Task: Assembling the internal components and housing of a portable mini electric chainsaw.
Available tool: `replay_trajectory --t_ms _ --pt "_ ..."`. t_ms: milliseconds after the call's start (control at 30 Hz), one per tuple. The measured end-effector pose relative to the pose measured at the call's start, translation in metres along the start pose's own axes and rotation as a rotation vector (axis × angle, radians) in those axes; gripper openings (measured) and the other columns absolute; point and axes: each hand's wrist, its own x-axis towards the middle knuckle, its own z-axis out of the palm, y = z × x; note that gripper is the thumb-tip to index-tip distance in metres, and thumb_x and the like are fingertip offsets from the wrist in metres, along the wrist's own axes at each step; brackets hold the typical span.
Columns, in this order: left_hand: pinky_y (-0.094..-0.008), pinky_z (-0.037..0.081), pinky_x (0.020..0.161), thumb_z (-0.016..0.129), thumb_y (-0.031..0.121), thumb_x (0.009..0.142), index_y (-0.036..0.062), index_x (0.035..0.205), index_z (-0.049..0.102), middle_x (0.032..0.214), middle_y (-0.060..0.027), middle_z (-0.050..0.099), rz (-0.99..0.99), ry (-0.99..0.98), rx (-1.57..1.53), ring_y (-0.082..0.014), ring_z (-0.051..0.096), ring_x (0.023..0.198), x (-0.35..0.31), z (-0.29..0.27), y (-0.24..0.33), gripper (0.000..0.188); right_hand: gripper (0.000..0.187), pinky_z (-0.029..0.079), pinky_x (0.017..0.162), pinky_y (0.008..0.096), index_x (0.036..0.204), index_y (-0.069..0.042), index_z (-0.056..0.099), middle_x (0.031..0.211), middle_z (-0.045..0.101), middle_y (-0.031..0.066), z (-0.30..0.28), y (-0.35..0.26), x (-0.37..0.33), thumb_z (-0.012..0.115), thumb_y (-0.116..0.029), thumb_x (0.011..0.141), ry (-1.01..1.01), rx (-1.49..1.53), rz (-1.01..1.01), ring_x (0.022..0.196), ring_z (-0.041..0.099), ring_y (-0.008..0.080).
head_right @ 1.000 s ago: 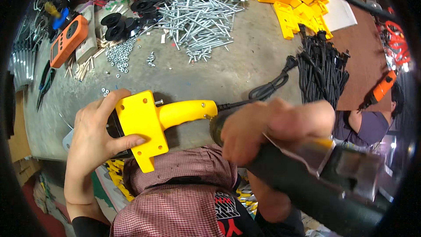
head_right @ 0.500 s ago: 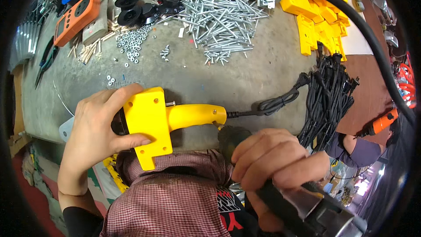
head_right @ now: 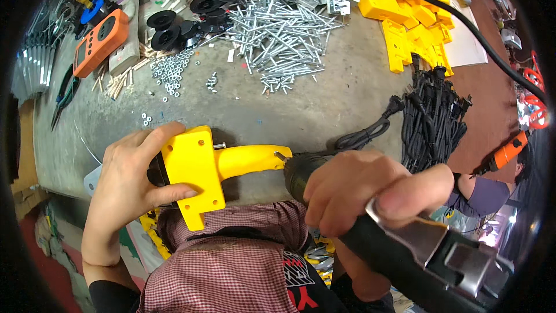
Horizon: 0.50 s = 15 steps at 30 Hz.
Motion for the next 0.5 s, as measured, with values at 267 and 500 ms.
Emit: replay_trajectory --t_ms 267,500 --pt "-0.0417 0.047 0.072 0.081 0.048 0.063 0.0074 0.120 0.058 0.084 -0.0141 0.061 0.034 0.009 -0.017 -0.0354 0.061 0.078 0.001 -0.001 -0.009 0.074 0.060 0.048 0.048 0.0241 0.103 -0.010 0.041 0.065 0.056 -0.0007 -0.010 0.012 0.013 0.080 -0.047 0.077 -0.186 0.011 0.046 0.049 0.056 0.0116" --pt "-0.0416 0.050 0.066 0.080 0.042 0.070 0.0093 0.119 0.056 0.079 -0.0114 0.059 0.142 0.061 -0.003 -0.0321 0.063 0.075 -0.003 0.003 -0.013 0.064 0.062 0.046 0.048 0.0256 0.106 -0.008 0.042 0.066 0.054 0.0013 0.008 0.010 0.007 0.075 -0.052 0.078 0.030 -0.041 0.102 0.048 0.054 0.0114"
